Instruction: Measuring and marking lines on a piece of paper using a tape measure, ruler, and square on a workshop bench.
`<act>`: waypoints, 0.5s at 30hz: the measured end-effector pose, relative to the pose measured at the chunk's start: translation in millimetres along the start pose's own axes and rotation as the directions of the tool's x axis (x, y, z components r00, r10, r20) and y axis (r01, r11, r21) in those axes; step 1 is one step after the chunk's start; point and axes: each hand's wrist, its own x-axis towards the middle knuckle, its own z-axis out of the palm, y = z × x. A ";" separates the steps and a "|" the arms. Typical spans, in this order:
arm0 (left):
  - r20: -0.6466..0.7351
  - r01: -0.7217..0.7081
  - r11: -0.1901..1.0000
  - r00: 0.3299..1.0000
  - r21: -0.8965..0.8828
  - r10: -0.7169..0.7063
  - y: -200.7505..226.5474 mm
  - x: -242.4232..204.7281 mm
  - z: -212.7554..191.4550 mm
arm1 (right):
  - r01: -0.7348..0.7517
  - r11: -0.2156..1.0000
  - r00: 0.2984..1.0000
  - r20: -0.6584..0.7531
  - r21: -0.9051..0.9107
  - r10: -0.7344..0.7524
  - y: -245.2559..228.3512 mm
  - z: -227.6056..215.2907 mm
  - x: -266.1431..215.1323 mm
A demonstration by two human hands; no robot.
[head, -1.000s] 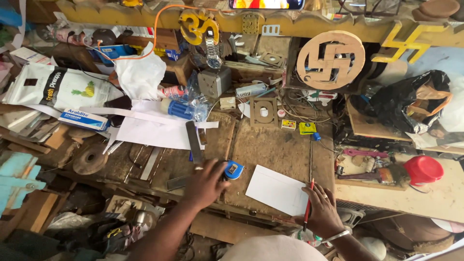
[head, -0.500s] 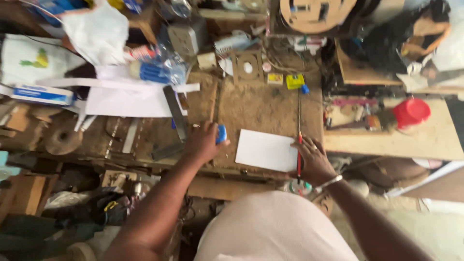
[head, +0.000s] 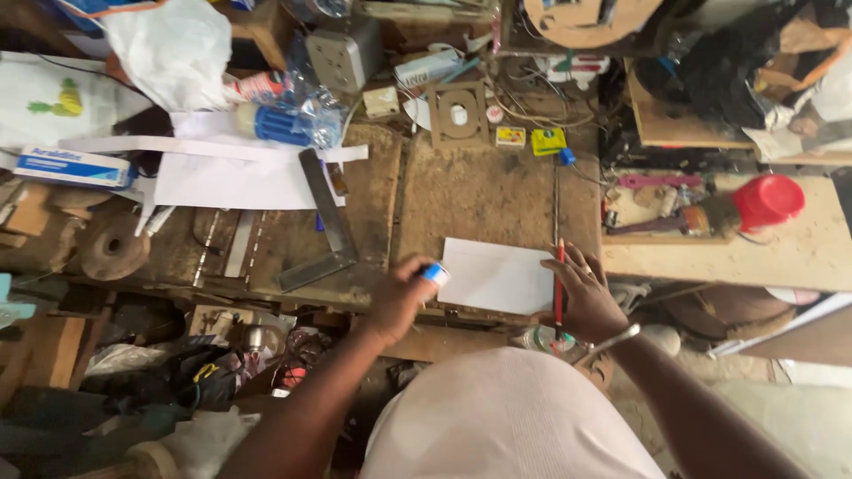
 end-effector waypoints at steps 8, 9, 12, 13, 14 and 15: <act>0.192 -0.224 0.799 0.972 0.558 0.138 70.1 -18.6 57.7 | 0.014 0.656 0.998 0.026 0.755 -0.051 -49.6 12.7 5.2; 0.214 -0.317 0.753 0.948 0.577 0.236 67.6 -17.1 61.7 | -0.007 0.547 0.996 0.057 0.837 -0.074 -51.6 18.1 7.2; 0.244 -0.299 0.747 0.952 0.594 0.186 72.5 -15.9 60.0 | -0.098 0.430 0.994 0.108 0.898 0.002 -49.8 27.5 3.1; 0.244 -0.302 0.743 0.951 0.597 0.190 72.2 -14.0 59.6 | -0.092 0.430 0.995 0.103 0.898 -0.002 -49.9 26.0 4.9; 0.293 -0.316 0.703 0.943 0.637 0.158 71.5 -13.7 59.6 | -0.166 0.412 0.986 0.164 0.896 0.040 -50.5 25.0 4.7; 0.339 -0.332 0.661 0.933 0.673 0.123 70.6 -13.4 59.7 | -0.239 0.392 0.971 0.226 0.889 0.079 -50.9 24.1 4.3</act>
